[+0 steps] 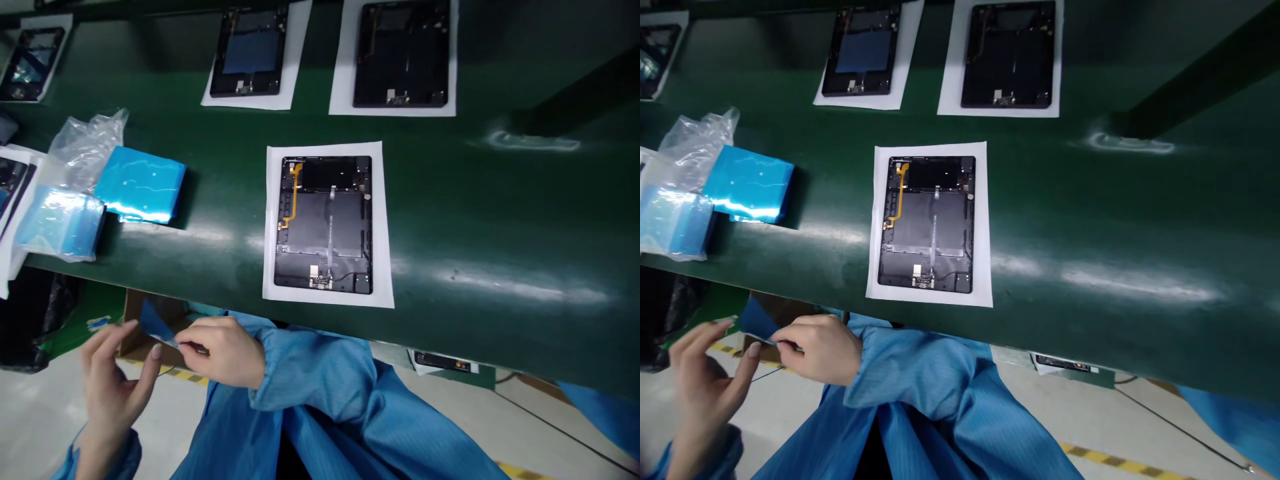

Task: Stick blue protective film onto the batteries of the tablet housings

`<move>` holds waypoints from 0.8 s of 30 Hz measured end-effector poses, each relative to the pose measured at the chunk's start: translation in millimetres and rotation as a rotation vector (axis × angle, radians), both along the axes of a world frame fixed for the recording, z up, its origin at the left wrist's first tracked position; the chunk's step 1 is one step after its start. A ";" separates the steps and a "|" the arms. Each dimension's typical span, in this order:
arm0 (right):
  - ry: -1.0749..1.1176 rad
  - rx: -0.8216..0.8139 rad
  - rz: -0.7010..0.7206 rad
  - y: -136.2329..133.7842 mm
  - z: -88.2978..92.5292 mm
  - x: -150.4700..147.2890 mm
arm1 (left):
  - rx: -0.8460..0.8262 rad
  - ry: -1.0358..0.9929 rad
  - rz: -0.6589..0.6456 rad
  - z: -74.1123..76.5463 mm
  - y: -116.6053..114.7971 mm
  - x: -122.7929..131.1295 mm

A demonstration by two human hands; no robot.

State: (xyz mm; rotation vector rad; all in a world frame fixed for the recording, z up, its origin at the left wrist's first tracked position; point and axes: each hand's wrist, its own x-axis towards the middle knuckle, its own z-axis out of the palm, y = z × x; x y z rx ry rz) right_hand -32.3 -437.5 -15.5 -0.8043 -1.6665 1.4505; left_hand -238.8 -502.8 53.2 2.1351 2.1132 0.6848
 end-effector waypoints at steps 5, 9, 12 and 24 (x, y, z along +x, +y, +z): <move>-0.159 0.374 -0.181 15.4 20.5 46.5 | -0.127 0.046 -0.402 37.3 48.6 0.6; -0.260 0.490 -0.313 27.0 39.1 87.0 | -0.151 -0.016 -0.527 58.2 77.3 26.0; -0.247 0.446 -0.362 37.5 55.7 115.1 | -0.116 0.041 -0.601 63.4 106.0 58.0; -0.286 -0.523 -0.676 143.6 40.9 245.3 | -0.125 0.043 -1.151 -12.9 247.0 121.0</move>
